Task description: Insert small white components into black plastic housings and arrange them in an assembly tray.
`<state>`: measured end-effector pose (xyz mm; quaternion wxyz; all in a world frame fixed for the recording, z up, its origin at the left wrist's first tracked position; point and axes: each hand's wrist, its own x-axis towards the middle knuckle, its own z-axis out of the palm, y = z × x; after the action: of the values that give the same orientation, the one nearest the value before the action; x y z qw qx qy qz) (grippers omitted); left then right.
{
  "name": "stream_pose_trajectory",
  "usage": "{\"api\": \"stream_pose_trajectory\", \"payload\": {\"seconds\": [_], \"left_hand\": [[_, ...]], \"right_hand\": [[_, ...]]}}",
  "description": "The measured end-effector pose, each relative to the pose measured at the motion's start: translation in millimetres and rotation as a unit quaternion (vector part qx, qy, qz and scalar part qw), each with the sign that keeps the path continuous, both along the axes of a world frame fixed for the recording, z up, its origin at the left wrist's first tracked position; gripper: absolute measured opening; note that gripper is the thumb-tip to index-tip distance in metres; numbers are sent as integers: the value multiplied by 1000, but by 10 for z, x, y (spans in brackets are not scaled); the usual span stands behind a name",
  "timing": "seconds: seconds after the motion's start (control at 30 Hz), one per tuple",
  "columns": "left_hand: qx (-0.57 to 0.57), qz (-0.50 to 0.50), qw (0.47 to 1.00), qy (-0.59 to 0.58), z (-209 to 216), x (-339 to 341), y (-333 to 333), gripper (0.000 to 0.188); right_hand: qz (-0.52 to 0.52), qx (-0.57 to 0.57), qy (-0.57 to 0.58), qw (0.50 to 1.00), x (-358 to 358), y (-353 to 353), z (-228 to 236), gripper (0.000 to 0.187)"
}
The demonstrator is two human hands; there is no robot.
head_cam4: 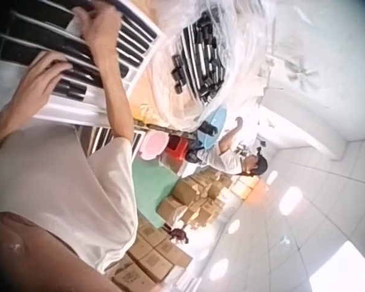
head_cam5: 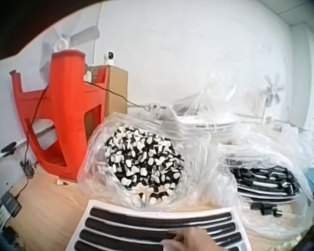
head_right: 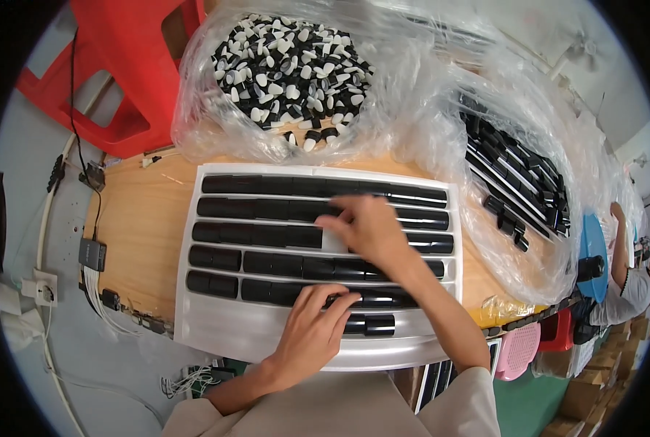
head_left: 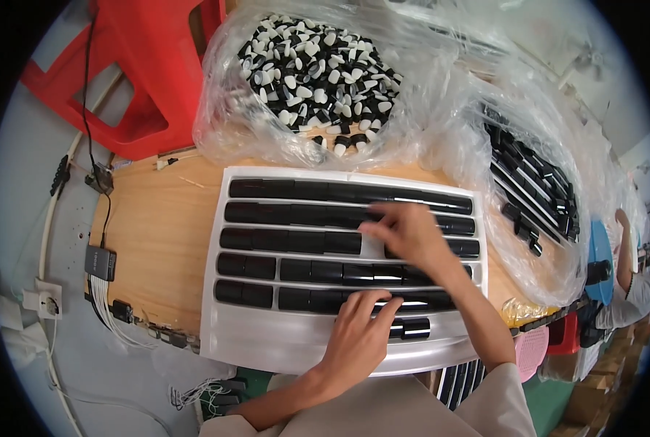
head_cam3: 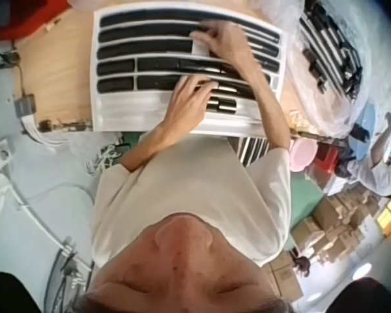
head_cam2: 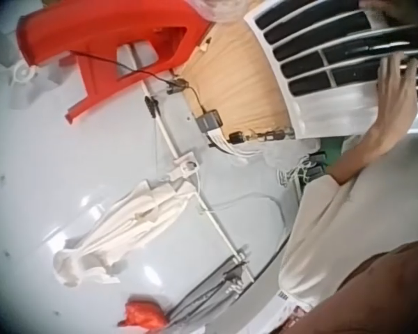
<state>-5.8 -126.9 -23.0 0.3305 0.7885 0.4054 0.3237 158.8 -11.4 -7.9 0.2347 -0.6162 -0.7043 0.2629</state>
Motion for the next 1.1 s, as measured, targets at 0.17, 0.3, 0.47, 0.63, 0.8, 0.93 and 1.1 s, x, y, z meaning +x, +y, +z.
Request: {"api": "stream_pose_trajectory", "payload": {"seconds": [0.17, 0.3, 0.47, 0.63, 0.8, 0.93, 1.1], "left_hand": [[99, 39, 988, 112, -49, 301, 469, 35], [79, 30, 987, 137, -158, 590, 529, 41], [28, 76, 992, 92, -235, 603, 575, 37], [-33, 85, 996, 14, -46, 491, 608, 28], [-221, 174, 933, -223, 54, -63, 633, 21], [-388, 74, 825, -405, 60, -352, 607, 39], [-450, 61, 743, -491, 69, -370, 593, 28]], "right_hand": [[-101, 147, -3, 984, 248, 975, -88, 22], [-39, 217, -146, 964, 268, 1698, -489, 22], [-5, 130, -250, 959, -219, 1805, -590, 35], [-49, 118, -32, 991, 30, 1680, -453, 27], [-86, 136, 217, 963, 281, 895, -122, 25], [-59, 22, 247, 967, 355, -74, 73, 25], [-124, -59, 385, 913, 133, -774, -14, 27]]}}
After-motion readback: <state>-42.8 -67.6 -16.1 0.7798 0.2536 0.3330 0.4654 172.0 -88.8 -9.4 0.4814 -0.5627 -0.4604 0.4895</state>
